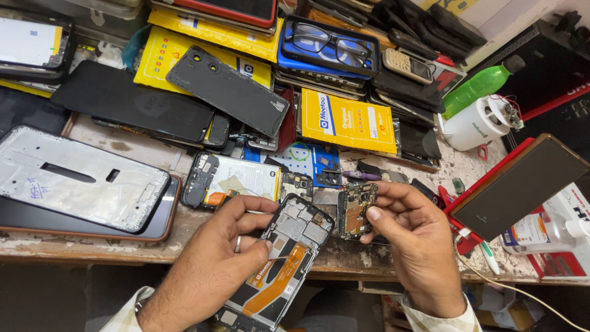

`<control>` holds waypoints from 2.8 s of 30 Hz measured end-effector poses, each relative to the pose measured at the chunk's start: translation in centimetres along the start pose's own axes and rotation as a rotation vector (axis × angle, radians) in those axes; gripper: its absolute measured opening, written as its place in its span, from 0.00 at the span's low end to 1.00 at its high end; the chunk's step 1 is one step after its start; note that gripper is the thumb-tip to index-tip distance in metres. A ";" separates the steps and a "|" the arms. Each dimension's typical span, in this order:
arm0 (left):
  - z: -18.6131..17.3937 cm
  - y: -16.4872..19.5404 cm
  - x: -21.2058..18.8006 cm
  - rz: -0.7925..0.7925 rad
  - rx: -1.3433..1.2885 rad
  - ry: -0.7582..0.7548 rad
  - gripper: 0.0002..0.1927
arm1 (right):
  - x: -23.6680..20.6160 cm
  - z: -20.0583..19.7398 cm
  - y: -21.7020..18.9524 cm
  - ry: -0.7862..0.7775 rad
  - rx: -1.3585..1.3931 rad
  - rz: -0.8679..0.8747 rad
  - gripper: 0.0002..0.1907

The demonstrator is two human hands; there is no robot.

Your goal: The person assembles a mobile phone by placing a circuit board and a battery into the chassis and fitting a screen component onto the frame.

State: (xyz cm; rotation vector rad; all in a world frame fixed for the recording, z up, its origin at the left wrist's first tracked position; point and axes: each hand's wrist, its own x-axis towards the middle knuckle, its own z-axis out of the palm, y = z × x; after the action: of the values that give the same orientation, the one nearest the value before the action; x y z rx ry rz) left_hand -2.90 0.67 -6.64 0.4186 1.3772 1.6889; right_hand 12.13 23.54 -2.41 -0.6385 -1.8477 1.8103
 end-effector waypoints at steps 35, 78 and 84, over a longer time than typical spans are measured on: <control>0.2 0.4 -0.3 0.040 0.002 -0.019 0.28 | -0.4 0.7 -0.3 0.025 -0.078 -0.044 0.19; 0.0 0.4 -0.7 0.080 0.037 -0.049 0.26 | 0.2 4.7 -3.9 -0.318 -0.750 -0.160 0.18; 0.1 0.9 -0.9 0.075 0.061 -0.055 0.27 | 0.3 5.2 -4.1 -0.323 -0.768 -0.139 0.18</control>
State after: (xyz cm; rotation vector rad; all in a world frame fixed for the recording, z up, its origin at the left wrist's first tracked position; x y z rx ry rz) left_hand -2.75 0.06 -5.57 0.5529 1.3908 1.6866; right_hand 8.61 19.56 1.59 -0.4564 -2.7520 1.1194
